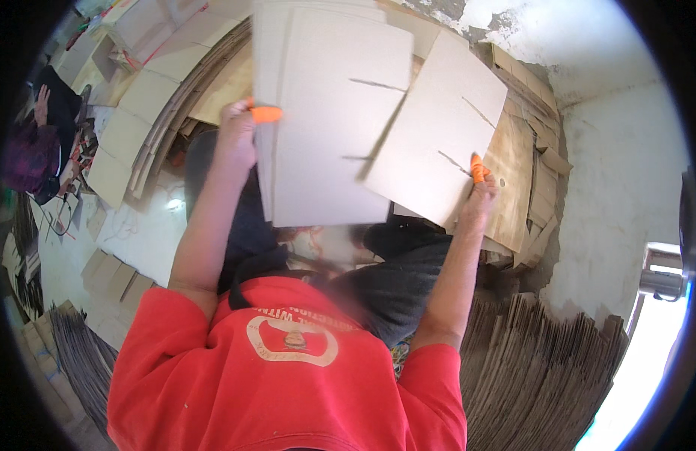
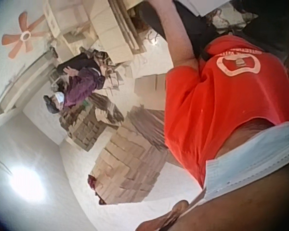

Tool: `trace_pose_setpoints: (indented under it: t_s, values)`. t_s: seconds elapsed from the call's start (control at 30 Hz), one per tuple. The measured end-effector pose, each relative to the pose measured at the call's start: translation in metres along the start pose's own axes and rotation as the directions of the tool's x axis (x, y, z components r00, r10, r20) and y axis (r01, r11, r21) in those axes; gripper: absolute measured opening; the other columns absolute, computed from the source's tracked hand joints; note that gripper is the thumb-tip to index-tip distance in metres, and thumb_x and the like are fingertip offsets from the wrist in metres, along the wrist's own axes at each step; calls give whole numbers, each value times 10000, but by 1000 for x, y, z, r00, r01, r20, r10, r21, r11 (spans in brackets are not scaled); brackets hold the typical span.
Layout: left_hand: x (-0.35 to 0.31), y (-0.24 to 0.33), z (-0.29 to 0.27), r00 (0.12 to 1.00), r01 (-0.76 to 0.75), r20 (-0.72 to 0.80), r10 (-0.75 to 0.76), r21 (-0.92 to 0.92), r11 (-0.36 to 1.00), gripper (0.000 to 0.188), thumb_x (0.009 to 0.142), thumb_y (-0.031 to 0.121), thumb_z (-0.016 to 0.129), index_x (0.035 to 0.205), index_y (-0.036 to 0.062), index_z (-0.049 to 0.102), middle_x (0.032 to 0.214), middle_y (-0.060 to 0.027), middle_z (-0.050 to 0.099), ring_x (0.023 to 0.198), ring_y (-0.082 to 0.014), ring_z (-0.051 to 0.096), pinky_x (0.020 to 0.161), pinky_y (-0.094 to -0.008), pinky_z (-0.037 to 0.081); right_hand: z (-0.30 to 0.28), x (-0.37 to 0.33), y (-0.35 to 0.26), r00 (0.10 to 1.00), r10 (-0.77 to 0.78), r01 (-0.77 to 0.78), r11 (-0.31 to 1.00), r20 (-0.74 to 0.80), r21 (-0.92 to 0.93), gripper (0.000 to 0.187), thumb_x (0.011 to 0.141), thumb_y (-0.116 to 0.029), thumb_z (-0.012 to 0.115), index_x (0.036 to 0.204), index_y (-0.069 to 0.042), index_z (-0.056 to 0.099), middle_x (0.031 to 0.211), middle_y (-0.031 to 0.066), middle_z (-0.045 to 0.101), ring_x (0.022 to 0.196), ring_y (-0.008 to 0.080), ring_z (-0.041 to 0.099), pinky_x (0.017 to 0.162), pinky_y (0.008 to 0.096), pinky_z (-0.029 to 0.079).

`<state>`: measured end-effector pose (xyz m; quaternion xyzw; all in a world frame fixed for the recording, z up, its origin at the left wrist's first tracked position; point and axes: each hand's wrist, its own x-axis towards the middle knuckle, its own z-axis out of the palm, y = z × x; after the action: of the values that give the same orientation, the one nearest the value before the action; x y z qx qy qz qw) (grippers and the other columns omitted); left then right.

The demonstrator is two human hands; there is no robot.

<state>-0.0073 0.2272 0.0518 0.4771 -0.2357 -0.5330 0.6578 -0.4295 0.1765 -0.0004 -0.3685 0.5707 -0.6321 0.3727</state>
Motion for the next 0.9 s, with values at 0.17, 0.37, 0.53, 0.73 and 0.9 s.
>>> trace_pose_setpoints:
  t_s: [0.17, 0.37, 0.53, 0.73, 0.9]
  values:
    - [14, 36, -69, 980, -191, -52, 192, 18, 981, 266, 703, -29, 683, 955, -52, 603, 853, -121, 663, 720, -191, 659, 655, -317, 572, -65, 42, -3, 993, 60, -52, 995, 98, -85, 132, 882, -104, 587, 950, -31, 674, 813, -14, 581, 738, 98, 521, 682, 239, 417]
    - [9, 45, -106, 973, -203, -102, 205, 32, 979, 290, 756, 6, 695, 1016, -53, 582, 913, -120, 655, 766, -195, 664, 704, -316, 572, -93, 66, 39, 974, 208, -181, 954, 94, -239, 151, 882, -114, 595, 937, 6, 666, 804, 6, 571, 698, 104, 508, 614, 246, 428]
    - [1, 35, -96, 984, -147, -102, 145, -9, 989, 224, 741, -24, 684, 951, -52, 610, 844, -105, 661, 699, -170, 652, 637, -288, 558, -96, 71, 38, 957, 290, -209, 750, 28, -627, 242, 892, -212, 595, 923, 16, 669, 756, 33, 577, 651, 127, 514, 571, 287, 445]
    - [-10, 26, -56, 994, -67, -92, 66, -3, 998, 213, 710, -31, 659, 920, -51, 626, 805, -100, 661, 663, -167, 646, 617, -291, 549, -17, 39, -17, 982, -64, 170, 698, 176, -696, 375, 877, -317, 605, 1007, 33, 640, 787, 89, 641, 700, 162, 601, 577, 316, 529]
    - [-17, 12, -28, 1000, 31, -7, -30, 23, 999, 176, 707, -45, 675, 879, -58, 637, 778, -112, 666, 630, -172, 643, 590, -292, 542, 109, -65, -52, 762, 102, -61, 994, 639, -86, 400, 811, -264, 679, 1083, 15, 592, 806, 66, 651, 692, 121, 603, 658, 258, 546]
